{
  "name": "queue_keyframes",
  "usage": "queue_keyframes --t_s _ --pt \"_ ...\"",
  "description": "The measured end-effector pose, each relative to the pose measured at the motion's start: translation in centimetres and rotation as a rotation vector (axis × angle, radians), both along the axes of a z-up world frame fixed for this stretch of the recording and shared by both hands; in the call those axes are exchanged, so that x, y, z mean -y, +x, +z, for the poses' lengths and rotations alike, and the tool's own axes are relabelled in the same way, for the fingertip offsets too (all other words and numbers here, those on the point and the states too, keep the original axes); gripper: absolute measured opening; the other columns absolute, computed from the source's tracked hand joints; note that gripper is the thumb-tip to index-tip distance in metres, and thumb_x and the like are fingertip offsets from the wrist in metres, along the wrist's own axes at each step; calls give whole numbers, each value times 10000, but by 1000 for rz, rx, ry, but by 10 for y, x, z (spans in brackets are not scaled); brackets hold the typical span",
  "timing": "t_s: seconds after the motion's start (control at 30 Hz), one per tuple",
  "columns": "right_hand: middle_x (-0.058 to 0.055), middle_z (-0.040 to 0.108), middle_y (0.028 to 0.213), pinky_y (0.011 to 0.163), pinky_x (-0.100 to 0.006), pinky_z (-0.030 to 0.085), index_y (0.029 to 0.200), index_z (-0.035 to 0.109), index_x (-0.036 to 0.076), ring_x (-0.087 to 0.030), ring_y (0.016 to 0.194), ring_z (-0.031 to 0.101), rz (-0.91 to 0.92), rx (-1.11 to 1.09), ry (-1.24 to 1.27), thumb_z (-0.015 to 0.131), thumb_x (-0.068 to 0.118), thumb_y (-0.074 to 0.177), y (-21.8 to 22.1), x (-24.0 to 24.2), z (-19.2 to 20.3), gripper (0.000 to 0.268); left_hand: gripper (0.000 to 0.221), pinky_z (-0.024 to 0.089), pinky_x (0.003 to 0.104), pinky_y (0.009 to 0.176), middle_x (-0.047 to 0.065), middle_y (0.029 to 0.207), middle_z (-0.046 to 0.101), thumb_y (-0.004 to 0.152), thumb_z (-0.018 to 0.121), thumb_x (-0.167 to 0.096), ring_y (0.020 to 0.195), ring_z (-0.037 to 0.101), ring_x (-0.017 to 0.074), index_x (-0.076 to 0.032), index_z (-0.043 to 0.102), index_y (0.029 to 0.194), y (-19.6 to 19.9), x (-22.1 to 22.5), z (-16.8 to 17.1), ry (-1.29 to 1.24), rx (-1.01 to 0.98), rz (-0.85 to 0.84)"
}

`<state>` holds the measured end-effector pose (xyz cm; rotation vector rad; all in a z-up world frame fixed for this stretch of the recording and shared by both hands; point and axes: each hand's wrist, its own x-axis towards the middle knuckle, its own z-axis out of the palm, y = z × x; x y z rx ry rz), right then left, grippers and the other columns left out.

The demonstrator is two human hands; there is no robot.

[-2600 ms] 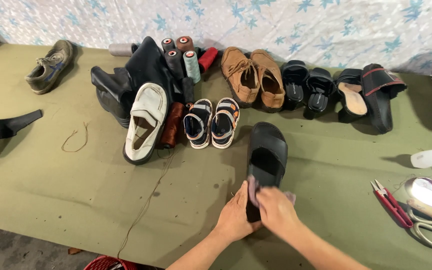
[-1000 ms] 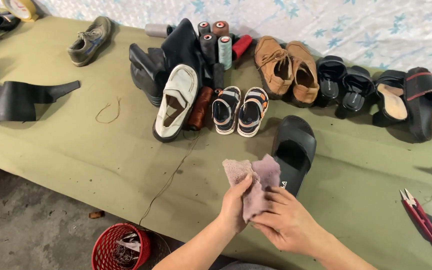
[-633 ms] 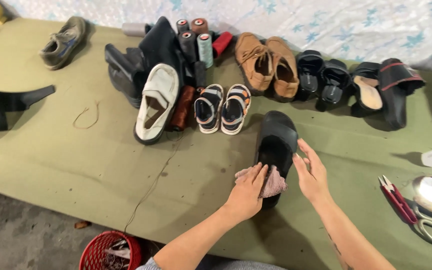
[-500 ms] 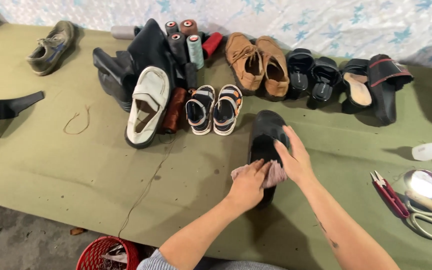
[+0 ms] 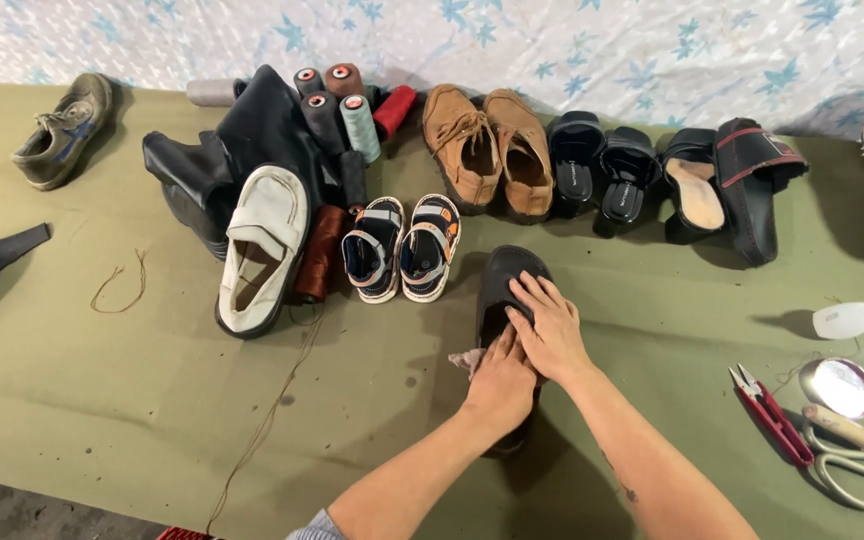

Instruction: Cleaning a black slide sandal by wiping it thoroughly with a pink cloth on a repair bench.

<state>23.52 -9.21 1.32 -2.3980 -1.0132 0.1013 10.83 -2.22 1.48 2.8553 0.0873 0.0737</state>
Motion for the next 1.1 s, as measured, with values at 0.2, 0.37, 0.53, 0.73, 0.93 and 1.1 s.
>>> queue_keyframes --t_s 0.2,0.37,0.53,0.73,0.93,1.1 --pt "-19 427 1637 1156 -626 301 1499 549 253 -332 1531 303 126 -99 145 454 432 1040 17 7 -5 502 534 298 504 1187 201 1439 562 894 536 -193 1450 388 427 2 594 1388 46 -11 -43 -64 249 26" --pt "-87 592 1494 1199 -516 321 1236 743 127 -351 1481 408 190 -13 266 492 391 1055 23 4 -4 407 353 413 475 1065 126 1127 706 829 575 -184 1185 592 357 -50 723 1120 47 -17 -19 31 333 -53" --pt "-152 668 1363 1262 -417 295 1050 788 28 -307 1404 519 247 61 318 541 340 1042 13 3 16 398 305 465 502 972 171 1074 737 792 578 -144 1123 645 389 -7 786 967 -10 -4 20 1 359 -195" --pt "78 344 1666 1227 -520 197 1518 502 246 -181 1590 178 39 -234 32 484 444 1007 5 -1 20 548 384 283 519 1181 279 1127 699 685 575 -151 1274 577 479 39 747 971 -97 6 -34 77 283 -311" --pt "76 329 1674 1201 -539 253 1514 502 230 -185 1578 203 2 -183 11 486 421 1018 -12 1 34 532 284 394 441 762 56 876 687 698 638 -200 779 628 278 -147 694 971 -95 -8 -5 263 24 -308" --pt "120 426 1624 1149 -587 252 1464 580 305 -222 1533 291 -92 -262 -41 283 646 942 -12 1 44 691 145 504 424 511 83 790 634 747 636 -18 749 599 271 -112 632 857 -12 -32 -8 259 504 45"
